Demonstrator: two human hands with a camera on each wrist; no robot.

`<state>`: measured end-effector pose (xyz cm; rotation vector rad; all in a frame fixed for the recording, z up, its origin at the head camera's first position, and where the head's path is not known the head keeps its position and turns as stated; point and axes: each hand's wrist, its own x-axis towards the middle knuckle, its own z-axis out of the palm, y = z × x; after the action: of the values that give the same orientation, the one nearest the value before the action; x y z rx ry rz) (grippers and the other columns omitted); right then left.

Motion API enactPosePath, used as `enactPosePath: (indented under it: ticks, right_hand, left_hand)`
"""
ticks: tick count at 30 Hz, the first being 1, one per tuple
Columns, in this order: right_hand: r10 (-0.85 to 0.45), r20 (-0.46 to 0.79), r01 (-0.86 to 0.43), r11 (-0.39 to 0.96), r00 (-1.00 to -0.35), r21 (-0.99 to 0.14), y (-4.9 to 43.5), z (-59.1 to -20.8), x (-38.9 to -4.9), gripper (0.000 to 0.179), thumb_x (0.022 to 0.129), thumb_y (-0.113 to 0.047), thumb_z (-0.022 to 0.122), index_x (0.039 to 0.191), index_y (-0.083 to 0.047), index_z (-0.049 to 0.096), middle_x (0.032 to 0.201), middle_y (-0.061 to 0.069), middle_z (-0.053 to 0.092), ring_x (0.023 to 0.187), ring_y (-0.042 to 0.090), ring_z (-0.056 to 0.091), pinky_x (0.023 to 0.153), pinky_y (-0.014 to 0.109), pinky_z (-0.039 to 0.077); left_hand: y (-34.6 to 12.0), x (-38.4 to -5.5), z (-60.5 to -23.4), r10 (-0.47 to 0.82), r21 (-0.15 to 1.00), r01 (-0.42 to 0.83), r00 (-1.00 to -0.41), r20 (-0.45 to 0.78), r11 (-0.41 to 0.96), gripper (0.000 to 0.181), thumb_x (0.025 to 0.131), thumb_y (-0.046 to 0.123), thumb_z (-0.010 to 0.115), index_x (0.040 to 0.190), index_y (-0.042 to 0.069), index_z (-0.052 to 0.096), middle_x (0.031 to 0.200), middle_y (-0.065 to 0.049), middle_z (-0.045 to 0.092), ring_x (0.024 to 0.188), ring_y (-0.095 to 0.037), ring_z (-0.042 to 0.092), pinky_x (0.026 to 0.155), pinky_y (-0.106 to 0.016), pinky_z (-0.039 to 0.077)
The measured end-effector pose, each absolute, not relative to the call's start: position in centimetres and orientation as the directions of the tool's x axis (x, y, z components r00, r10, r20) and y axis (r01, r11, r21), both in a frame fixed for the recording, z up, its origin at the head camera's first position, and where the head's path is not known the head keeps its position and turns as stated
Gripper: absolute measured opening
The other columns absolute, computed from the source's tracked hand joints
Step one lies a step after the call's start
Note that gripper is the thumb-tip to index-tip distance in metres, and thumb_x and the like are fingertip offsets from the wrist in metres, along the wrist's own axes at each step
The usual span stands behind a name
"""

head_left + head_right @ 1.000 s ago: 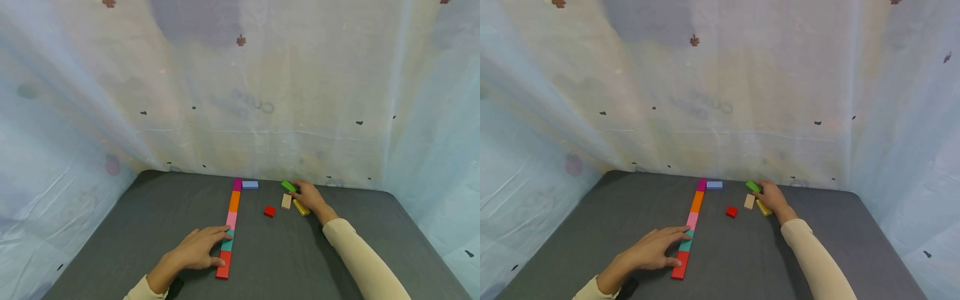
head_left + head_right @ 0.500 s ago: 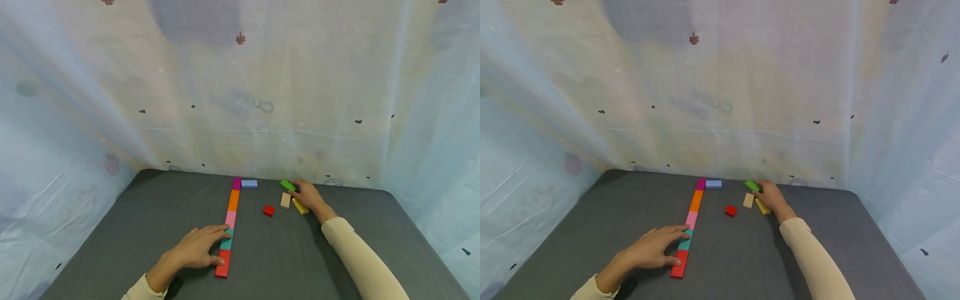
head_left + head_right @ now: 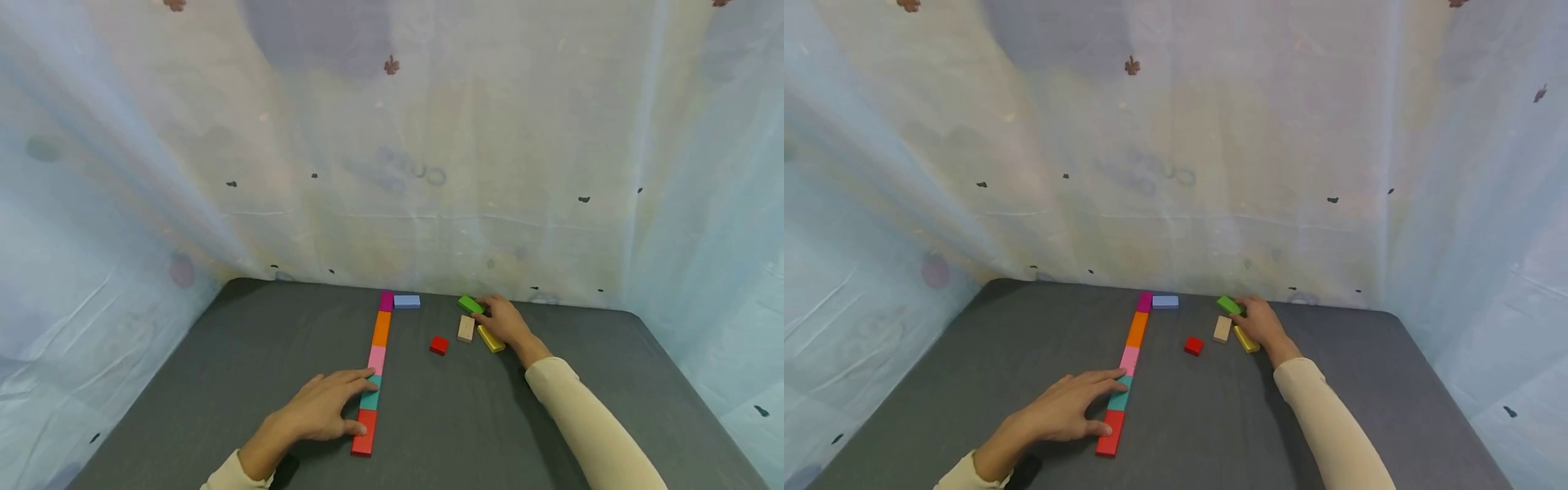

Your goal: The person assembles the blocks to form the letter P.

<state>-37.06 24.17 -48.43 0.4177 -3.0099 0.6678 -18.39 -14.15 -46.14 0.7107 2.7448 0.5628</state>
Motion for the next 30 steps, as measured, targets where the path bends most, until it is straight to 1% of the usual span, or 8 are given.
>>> enactPosePath:
  ticks: [8, 14, 19, 26, 30]
  right_hand:
    - [-0.235, 0.048, -0.232, 0.875, -0.971, -0.425, 24.36, -48.75, -36.73, 0.047, 0.099, -0.031, 0.062, 0.136, -0.003, 0.058, 0.138, 0.023, 0.054, 0.112, 0.035, 0.061, 0.092, 0.052, 0.050]
    - [-0.248, 0.085, -0.261, 0.864, -0.965, -0.430, 24.12, -48.53, -36.87, 0.045, 0.099, -0.028, 0.062, 0.135, -0.002, 0.058, 0.134, 0.024, 0.055, 0.109, 0.035, 0.061, 0.090, 0.051, 0.051]
    - [-0.257, 0.089, -0.270, 0.866, -0.962, -0.421, 24.13, -48.64, -36.89, 0.044, 0.100, -0.027, 0.061, 0.135, -0.001, 0.058, 0.135, 0.025, 0.054, 0.107, 0.035, 0.062, 0.088, 0.050, 0.052]
    - [-0.248, 0.112, -0.272, 0.865, -0.962, -0.421, 24.32, -48.49, -36.47, 0.043, 0.101, -0.027, 0.060, 0.136, -0.002, 0.058, 0.138, 0.025, 0.053, 0.113, 0.038, 0.060, 0.093, 0.055, 0.048]
    - [-0.250, 0.129, -0.281, 0.868, -0.960, -0.408, 24.35, -48.18, -36.36, 0.044, 0.101, -0.026, 0.060, 0.137, -0.002, 0.056, 0.137, 0.025, 0.053, 0.112, 0.039, 0.060, 0.093, 0.055, 0.048]
  left_hand:
    - [-14.08, -18.27, -46.21, 0.508, 0.434, 0.402, -0.846, -0.160, 0.806, 0.061, 0.081, 0.049, 0.078, 0.137, 0.033, 0.057, 0.158, 0.005, 0.041, 0.142, -0.027, 0.042, 0.108, -0.074, 0.029]
    - [-14.21, -18.41, -46.21, 0.506, 0.429, 0.410, -0.852, -0.134, 0.805, 0.061, 0.081, 0.049, 0.079, 0.136, 0.033, 0.058, 0.157, 0.005, 0.042, 0.142, -0.027, 0.043, 0.107, -0.075, 0.029]
    - [-14.19, -18.40, -46.05, 0.509, 0.436, 0.411, -0.851, -0.132, 0.801, 0.060, 0.081, 0.047, 0.079, 0.135, 0.031, 0.059, 0.157, 0.004, 0.042, 0.142, -0.028, 0.043, 0.107, -0.075, 0.029]
    - [-14.20, -18.39, -46.09, 0.512, 0.439, 0.412, -0.848, -0.135, 0.798, 0.059, 0.082, 0.047, 0.078, 0.136, 0.031, 0.058, 0.157, 0.004, 0.042, 0.142, -0.028, 0.042, 0.107, -0.075, 0.029]
    - [-14.27, -18.46, -46.15, 0.516, 0.435, 0.420, -0.847, -0.128, 0.797, 0.059, 0.082, 0.048, 0.078, 0.136, 0.032, 0.058, 0.158, 0.005, 0.041, 0.142, -0.028, 0.042, 0.107, -0.075, 0.029]
